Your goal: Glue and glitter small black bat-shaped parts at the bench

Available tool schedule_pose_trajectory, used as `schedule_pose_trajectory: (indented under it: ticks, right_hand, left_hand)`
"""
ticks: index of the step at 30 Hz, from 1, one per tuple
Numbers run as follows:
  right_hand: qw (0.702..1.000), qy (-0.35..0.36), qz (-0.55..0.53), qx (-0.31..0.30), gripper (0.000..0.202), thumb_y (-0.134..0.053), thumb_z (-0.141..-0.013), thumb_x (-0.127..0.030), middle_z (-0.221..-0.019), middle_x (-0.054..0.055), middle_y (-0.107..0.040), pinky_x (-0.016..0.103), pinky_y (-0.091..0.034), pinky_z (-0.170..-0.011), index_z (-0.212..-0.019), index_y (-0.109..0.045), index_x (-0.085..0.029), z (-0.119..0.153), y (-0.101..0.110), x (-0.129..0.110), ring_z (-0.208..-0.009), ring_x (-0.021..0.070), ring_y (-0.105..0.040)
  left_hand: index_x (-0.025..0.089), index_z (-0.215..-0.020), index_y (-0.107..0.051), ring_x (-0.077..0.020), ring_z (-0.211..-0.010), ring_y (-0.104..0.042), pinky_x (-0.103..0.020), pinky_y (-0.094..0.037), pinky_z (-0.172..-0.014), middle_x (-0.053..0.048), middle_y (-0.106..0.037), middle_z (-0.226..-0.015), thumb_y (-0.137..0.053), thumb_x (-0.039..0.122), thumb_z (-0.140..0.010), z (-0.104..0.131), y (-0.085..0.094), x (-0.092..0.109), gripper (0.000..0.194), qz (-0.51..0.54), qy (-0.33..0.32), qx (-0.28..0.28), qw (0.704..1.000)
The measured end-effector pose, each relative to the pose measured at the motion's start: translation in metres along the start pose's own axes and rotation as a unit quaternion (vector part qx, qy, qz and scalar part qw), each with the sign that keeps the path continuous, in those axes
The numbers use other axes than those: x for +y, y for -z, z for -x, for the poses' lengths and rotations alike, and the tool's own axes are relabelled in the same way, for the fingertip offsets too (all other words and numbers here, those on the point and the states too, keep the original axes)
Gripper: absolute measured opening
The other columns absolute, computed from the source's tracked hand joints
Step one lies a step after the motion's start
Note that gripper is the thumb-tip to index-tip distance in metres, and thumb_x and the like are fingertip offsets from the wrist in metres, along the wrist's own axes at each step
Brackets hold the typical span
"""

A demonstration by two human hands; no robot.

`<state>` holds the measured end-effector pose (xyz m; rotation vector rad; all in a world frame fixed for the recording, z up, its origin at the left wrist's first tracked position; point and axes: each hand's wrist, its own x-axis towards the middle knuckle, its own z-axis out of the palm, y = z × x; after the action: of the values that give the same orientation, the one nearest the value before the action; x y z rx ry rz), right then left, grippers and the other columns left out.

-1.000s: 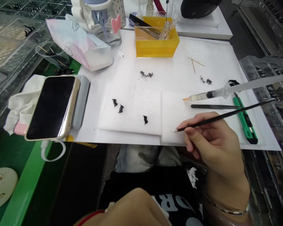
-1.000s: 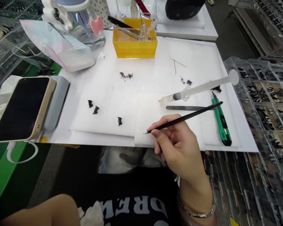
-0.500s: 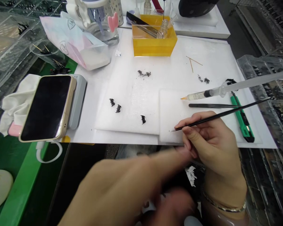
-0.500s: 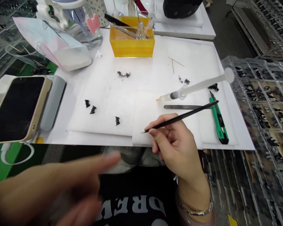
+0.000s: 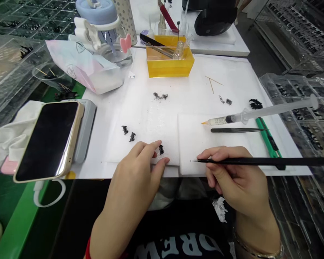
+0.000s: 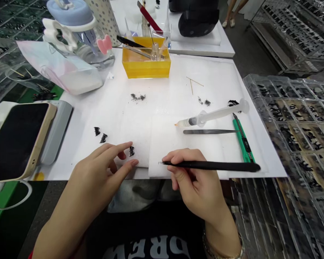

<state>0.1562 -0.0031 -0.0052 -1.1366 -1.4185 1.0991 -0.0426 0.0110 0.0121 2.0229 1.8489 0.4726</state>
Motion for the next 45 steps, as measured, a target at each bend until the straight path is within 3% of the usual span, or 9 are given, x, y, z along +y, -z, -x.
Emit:
schedule_pose_trajectory:
  ticks: [11, 25, 32, 37, 41, 45]
  right_hand:
    - [0.999, -0.02, 0.02, -0.029, 0.02, -0.049, -0.09, -0.006, -0.103, 0.001, -0.061, 0.016, -0.043, -0.042, -0.097, -0.051, -0.025, 0.001, -0.001, 0.002, -0.05, 0.0016, -0.052]
    - [0.999, -0.041, 0.017, -0.028, 0.019, -0.047, -0.091, -0.007, -0.102, 0.0, -0.062, 0.014, -0.04, -0.039, -0.096, -0.052, -0.026, 0.0, -0.001, 0.002, -0.05, 0.0013, -0.052]
    - [0.996, -0.091, -0.004, 0.016, 0.009, -0.056, -0.09, -0.019, -0.092, -0.001, -0.064, 0.014, -0.039, -0.037, -0.094, -0.055, -0.027, -0.005, -0.004, -0.008, -0.047, 0.0024, -0.052]
    - [0.99, -0.126, -0.001, 0.064, 0.009, -0.061, -0.087, -0.025, -0.081, -0.002, -0.065, 0.012, -0.038, -0.034, -0.093, -0.055, -0.025, -0.011, -0.011, -0.018, -0.044, 0.0031, -0.052]
    - [0.986, -0.119, -0.004, 0.114, 0.008, -0.063, -0.085, -0.022, -0.066, -0.004, -0.061, 0.01, -0.036, -0.031, -0.09, -0.057, -0.023, -0.011, -0.017, -0.023, -0.039, 0.0027, -0.049]
    - [0.984, -0.097, -0.024, 0.147, 0.009, -0.063, -0.085, -0.021, -0.07, -0.003, -0.063, 0.011, -0.038, -0.032, -0.092, -0.057, -0.023, -0.011, -0.019, -0.022, -0.04, 0.0029, -0.049]
  left_hand:
    - [0.016, -0.115, -0.062, -0.0087, -0.049, -0.047, -0.024, -0.041, -0.049, 0.002, -0.059, -0.08, -0.064, 0.025, -0.084, -0.002, -0.001, -0.009, 0.033, 0.038, -0.014, 0.007, 0.999]
    - [0.017, -0.111, -0.064, -0.0087, -0.047, -0.046, -0.024, -0.04, -0.047, 0.003, -0.059, -0.077, -0.064, 0.024, -0.084, -0.001, -0.001, -0.007, 0.029, 0.035, -0.013, 0.019, 0.999]
    - [0.019, -0.105, -0.065, -0.0091, -0.05, -0.05, -0.023, -0.042, -0.048, 0.003, -0.058, -0.078, -0.065, 0.021, -0.083, -0.002, 0.0, -0.007, 0.022, 0.026, -0.038, 0.02, 0.999]
    - [0.015, -0.104, -0.063, -0.007, -0.057, -0.057, -0.02, -0.046, -0.053, 0.001, -0.063, -0.086, -0.064, 0.017, -0.084, 0.003, 0.0, -0.01, 0.02, 0.025, -0.11, 0.054, 0.992]
    - [0.02, -0.103, -0.061, -0.0035, -0.052, -0.058, -0.014, -0.047, -0.053, 0.006, -0.067, -0.077, -0.067, 0.015, -0.081, 0.008, 0.002, -0.002, 0.023, 0.099, -0.123, 0.077, 0.984]
    - [0.029, -0.103, -0.06, -0.0038, -0.051, -0.063, -0.011, -0.049, -0.049, 0.01, -0.069, -0.069, -0.067, 0.018, -0.082, 0.007, -0.001, 0.015, 0.025, 0.263, -0.043, -0.02, 0.964]
